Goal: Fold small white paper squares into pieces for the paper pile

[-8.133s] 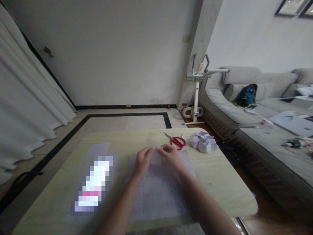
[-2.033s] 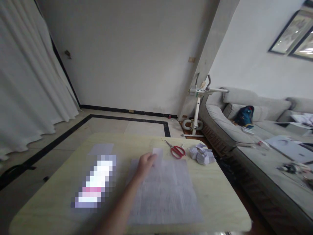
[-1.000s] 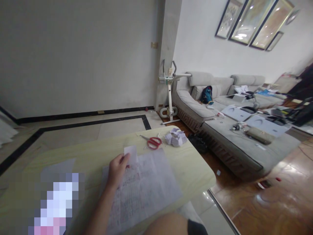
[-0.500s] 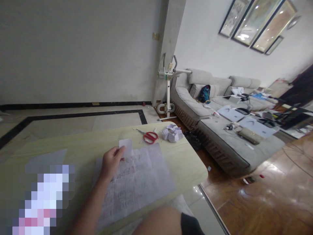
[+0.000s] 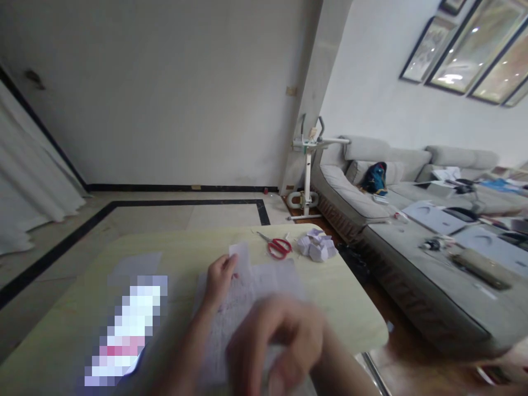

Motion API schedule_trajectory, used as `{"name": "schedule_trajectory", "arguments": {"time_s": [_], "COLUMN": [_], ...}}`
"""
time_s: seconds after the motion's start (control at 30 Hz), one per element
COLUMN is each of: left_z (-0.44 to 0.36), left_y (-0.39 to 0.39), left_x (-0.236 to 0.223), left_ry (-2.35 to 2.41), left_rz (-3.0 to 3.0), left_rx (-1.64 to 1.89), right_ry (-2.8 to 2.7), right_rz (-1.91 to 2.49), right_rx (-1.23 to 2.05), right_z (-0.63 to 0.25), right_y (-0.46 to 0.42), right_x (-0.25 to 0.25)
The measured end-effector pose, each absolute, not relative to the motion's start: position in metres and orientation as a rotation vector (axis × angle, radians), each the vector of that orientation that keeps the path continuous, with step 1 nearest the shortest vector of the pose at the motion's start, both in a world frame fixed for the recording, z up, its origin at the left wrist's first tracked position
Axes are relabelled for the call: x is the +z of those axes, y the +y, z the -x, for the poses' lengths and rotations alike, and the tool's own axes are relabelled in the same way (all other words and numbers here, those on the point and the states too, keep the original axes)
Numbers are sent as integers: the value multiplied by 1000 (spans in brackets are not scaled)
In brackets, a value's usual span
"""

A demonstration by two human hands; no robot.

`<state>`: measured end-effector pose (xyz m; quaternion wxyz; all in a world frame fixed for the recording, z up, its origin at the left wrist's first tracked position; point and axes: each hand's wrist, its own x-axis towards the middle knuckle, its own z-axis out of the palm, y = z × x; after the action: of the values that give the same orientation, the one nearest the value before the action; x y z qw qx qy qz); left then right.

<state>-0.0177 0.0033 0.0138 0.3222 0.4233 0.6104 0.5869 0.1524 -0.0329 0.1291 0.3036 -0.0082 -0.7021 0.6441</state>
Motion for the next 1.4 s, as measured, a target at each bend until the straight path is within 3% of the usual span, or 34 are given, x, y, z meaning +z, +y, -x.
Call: {"name": "schedule_trajectory", "arguments": {"time_s": [0.13, 0.23, 0.43, 0.83, 1.4], "left_z": [18, 18, 19, 20, 18], "left_y": [4, 6, 9, 9, 6], "left_x": [14, 11, 2, -1, 11], "left_ry": [1585, 1544, 1501, 1597, 1656], "left_rz": [-1110, -1094, -1096, -1156, -1114], "left_rx": [1578, 1574, 1568, 1490, 1647], "right_ry": [-1463, -1468, -1695, -1632, -1651], "right_rz": [685, 1005, 1019, 1028, 999], "right_rx": [1380, 1263, 1207, 1182, 1225], "right_z": [-150, -143, -119, -116, -121], "right_y": [19, 44, 48, 48, 46], "right_x": [97, 62, 39, 15, 18]}}
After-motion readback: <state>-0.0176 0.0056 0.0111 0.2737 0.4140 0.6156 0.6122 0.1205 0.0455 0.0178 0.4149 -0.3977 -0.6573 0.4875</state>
